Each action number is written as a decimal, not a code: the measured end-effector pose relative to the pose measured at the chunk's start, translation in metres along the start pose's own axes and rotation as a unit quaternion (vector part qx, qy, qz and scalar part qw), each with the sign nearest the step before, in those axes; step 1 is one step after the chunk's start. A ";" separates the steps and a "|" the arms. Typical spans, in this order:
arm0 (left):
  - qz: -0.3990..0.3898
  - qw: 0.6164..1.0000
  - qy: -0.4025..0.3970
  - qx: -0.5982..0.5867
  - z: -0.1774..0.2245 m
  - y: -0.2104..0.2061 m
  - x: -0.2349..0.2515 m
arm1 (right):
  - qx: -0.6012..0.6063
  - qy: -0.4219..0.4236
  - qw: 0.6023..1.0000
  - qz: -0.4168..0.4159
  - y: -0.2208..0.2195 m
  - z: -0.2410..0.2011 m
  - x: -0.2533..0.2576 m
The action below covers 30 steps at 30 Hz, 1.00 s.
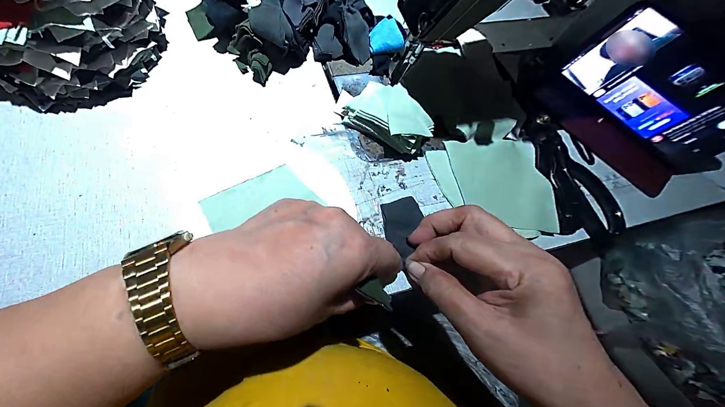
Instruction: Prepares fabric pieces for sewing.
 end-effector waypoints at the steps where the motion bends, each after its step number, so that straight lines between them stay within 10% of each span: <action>1: 0.000 1.000 0.000 0.000 0.000 -0.001 0.001 | 0.000 0.001 1.000 0.000 0.000 0.000 0.000; 20: 0.064 0.989 0.018 -0.130 -0.005 0.011 -0.001 | 0.119 0.024 0.973 0.198 0.048 0.007 0.050; 24: 0.162 0.924 0.071 -0.340 -0.015 0.027 -0.003 | 0.136 0.089 0.977 0.139 0.038 -0.017 0.055; 30: 0.067 0.822 0.062 -0.563 -0.019 0.036 -0.007 | 0.201 0.146 0.968 0.045 0.019 -0.061 0.052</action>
Point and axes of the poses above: each hand's wrist, its own x-axis towards the middle knuckle, its own y-axis out of the back of the hand, z = x × y, the point moved 1 cm from there along x, towards the middle knuckle, and after that the axes turned 1 degree about x, right-handed, at the moved point
